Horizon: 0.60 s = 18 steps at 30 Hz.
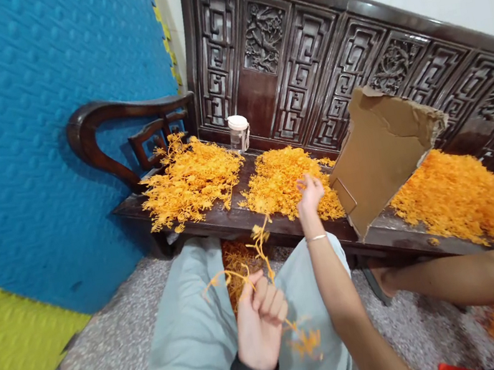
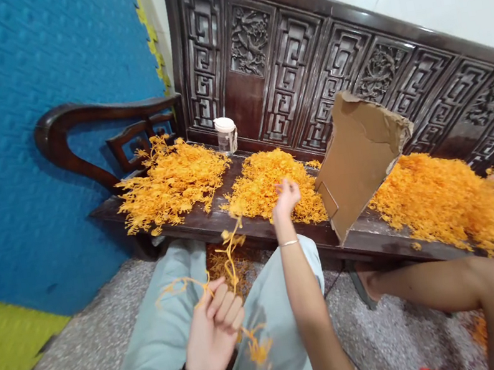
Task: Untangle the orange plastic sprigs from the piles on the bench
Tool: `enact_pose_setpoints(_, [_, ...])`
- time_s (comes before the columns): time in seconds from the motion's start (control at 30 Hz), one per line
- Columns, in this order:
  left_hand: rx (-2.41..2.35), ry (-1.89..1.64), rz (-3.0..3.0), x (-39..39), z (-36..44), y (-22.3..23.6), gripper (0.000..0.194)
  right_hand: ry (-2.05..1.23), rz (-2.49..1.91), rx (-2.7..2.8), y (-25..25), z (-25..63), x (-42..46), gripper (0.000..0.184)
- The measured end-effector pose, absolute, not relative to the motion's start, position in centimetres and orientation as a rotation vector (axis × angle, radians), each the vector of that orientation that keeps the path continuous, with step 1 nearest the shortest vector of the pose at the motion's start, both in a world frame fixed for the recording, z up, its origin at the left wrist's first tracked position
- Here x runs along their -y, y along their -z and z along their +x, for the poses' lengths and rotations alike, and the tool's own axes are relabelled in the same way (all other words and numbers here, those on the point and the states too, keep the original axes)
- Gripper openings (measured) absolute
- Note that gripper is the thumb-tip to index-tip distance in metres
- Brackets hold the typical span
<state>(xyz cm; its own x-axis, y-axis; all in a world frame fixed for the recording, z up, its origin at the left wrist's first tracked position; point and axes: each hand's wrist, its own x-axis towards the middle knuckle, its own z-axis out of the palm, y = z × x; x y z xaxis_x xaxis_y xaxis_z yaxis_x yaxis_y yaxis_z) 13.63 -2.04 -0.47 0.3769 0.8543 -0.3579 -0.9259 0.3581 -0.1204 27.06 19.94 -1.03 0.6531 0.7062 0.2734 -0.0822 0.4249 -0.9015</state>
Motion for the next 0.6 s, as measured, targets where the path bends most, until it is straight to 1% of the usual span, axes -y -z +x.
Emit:
enact_pose_setpoints(0.1, [-0.248, -1.082, -0.365, 3.2, 13.7, 0.1, 0.045, -0.309, -1.032, 0.760, 0.7, 30.1, -21.4, 0.027])
enact_pose_setpoints(0.17, [-0.244, -1.092, -0.359, 3.1, 13.4, -0.2, 0.046, -0.243, -1.019, 0.889, 0.9, 30.8, -21.8, 0.027])
enact_pose_setpoints(0.27, [-0.242, -1.149, -0.317, 2.0, 12.6, -0.4, 0.047, -0.369, -1.015, 1.092, 1.5, 29.9, -22.1, 0.027])
enact_pose_setpoints(0.37, [-0.259, -1.171, -0.261, 1.2, 11.6, -0.2, 0.048, -0.459, -1.000, 1.255, 1.9, 28.5, -22.5, 0.032])
enact_pose_setpoints(0.4, [-0.269, -1.179, -0.240, 1.0, 11.2, -0.1, 0.048, -0.461, -0.995, 1.286, 2.0, 28.2, -22.7, 0.031])
enact_pose_setpoints(0.5, [-0.330, -1.236, -0.181, 1.0, 10.5, 0.2, 0.049, -0.431, -1.014, 1.377, 2.1, 27.8, -23.6, 0.021])
enact_pose_setpoints(0.6, [-0.425, -1.336, -0.123, 1.0, 10.1, 0.5, 0.047, -0.309, -1.101, 1.541, 2.1, 27.7, -24.6, 0.020])
